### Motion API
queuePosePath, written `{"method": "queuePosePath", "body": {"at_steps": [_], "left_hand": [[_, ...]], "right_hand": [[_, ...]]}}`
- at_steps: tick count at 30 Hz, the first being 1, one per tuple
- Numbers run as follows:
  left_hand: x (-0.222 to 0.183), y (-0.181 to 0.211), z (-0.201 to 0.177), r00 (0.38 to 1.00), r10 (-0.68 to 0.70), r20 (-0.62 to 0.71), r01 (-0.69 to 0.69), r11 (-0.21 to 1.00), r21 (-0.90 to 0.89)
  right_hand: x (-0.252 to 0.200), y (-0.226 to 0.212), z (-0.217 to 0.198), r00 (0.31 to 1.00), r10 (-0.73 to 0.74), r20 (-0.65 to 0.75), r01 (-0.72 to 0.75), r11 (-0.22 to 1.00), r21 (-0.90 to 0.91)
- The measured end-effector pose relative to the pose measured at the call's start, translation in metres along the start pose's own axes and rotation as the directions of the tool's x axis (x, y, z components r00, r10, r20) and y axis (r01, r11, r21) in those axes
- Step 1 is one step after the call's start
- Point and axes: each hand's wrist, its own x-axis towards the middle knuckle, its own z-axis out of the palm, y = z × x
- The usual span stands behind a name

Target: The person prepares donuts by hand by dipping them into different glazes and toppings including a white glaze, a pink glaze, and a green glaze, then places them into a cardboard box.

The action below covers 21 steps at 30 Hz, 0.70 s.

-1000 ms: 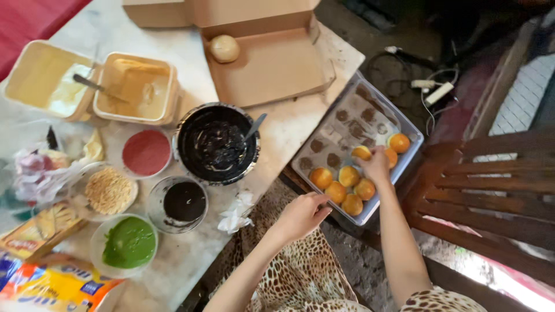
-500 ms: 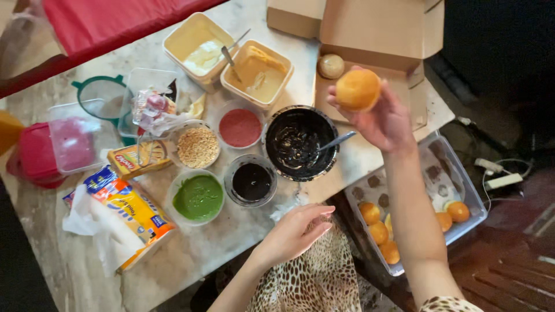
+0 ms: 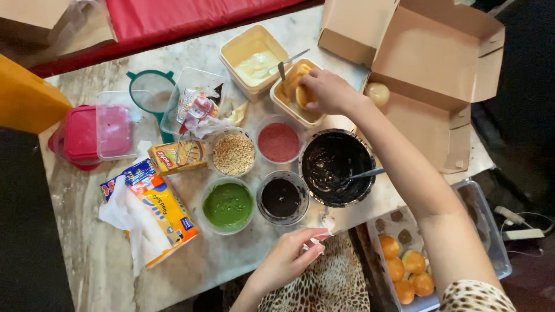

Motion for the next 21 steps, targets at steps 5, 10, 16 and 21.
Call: {"method": "queuePosePath", "body": {"at_steps": [5, 10, 16, 21], "left_hand": [[0.003, 0.000, -0.007, 1.000, -0.022, 0.008, 0.021, 0.999, 0.031], [0.007, 0.001, -0.011, 1.000, 0.008, 0.027, -0.009, 0.999, 0.041], [0.007, 0.005, -0.013, 0.999, -0.036, 0.025, 0.035, 0.999, 0.033], [0.006, 0.007, -0.015, 0.999, -0.037, 0.033, 0.035, 0.999, 0.034]], "right_hand": [[0.002, 0.002, 0.012, 0.998, 0.012, 0.057, -0.010, 0.999, -0.032], [0.005, 0.002, 0.013, 1.000, -0.020, 0.020, 0.019, 0.999, 0.040], [0.008, 0.010, 0.021, 0.998, -0.051, 0.048, 0.049, 0.997, 0.051], [0.010, 0.007, 0.023, 0.996, -0.028, 0.086, 0.029, 0.999, -0.018]]}}
